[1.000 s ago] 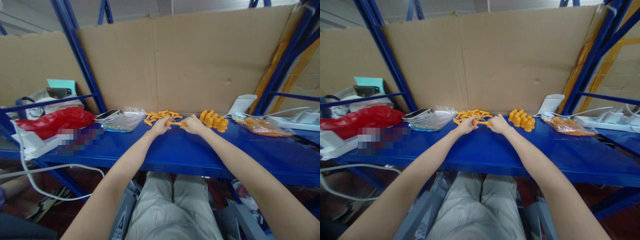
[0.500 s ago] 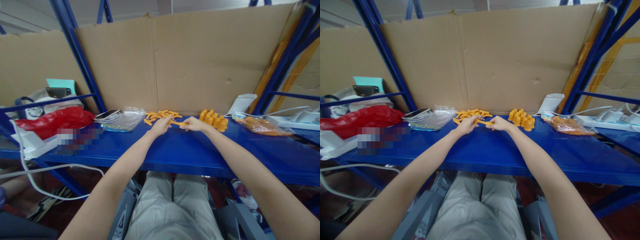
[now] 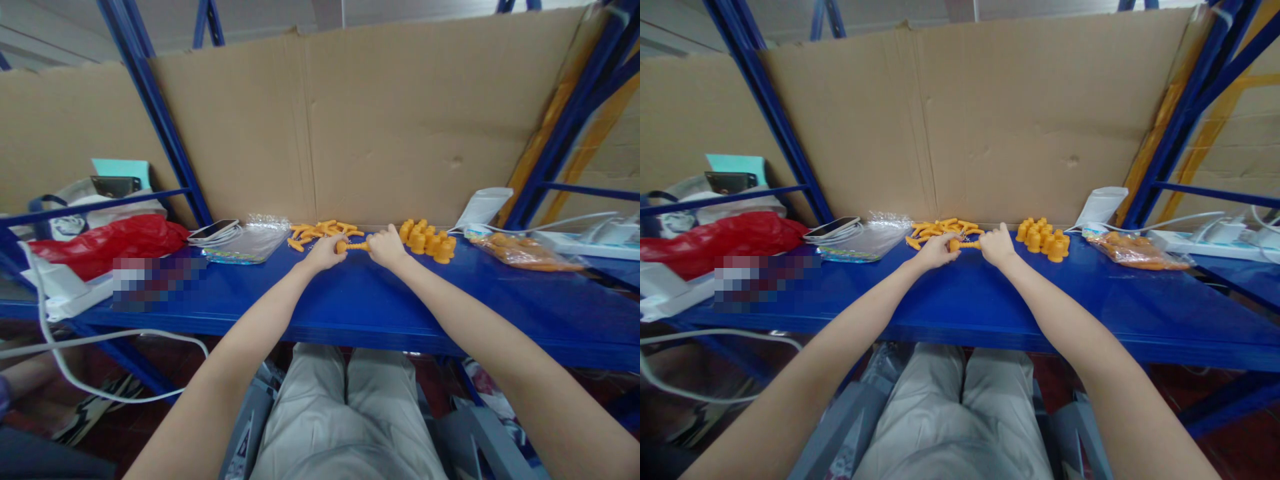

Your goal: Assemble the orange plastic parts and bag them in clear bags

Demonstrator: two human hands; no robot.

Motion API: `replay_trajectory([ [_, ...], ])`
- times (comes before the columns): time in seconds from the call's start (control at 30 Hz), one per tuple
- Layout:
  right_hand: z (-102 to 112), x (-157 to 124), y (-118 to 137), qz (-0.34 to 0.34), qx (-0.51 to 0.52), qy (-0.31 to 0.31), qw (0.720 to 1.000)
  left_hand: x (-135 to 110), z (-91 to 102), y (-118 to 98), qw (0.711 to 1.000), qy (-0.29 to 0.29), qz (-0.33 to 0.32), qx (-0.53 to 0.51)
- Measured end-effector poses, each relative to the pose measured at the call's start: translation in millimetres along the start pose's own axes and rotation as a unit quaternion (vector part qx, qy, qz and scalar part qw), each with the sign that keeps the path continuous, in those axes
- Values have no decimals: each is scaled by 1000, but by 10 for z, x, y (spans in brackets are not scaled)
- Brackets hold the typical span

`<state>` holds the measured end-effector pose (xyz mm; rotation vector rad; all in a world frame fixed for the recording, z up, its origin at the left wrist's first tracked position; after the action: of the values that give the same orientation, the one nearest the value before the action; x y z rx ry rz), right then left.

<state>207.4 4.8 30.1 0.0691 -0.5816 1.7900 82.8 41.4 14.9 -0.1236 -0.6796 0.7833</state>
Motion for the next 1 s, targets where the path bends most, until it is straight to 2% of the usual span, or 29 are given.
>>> replay_trajectory([
  [0.33, -66, -4, 0, -7, 16, 46, 999, 2, -82, 23, 999, 31, 18, -2],
  [0.5, -152, 19, -62, -16, 49, 82, 995, -20, -18, -113, 996, 3, -41, 73],
  [0.63, -191, 18, -120, -14, 80, 119, 990, -44, -14, -227, 990, 4, -87, 109],
  [0.83, -238, 35, -146, -10, 107, 131, 985, -47, -7, -248, 987, 1, -93, 132],
  [1.0, -283, 54, -143, -13, 125, 129, 984, -38, -20, -222, 989, -4, -95, 110],
])
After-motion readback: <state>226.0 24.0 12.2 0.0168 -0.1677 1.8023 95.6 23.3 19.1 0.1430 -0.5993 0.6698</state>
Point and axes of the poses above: each hand's wrist, its own x-axis towards the middle knuckle, its own z-axis out of the back of the hand, y = z × x, the point moved 7 cm from there along x, towards the middle knuckle, and after that the axes turned 1 degree about -z, right-handed, at the moved point
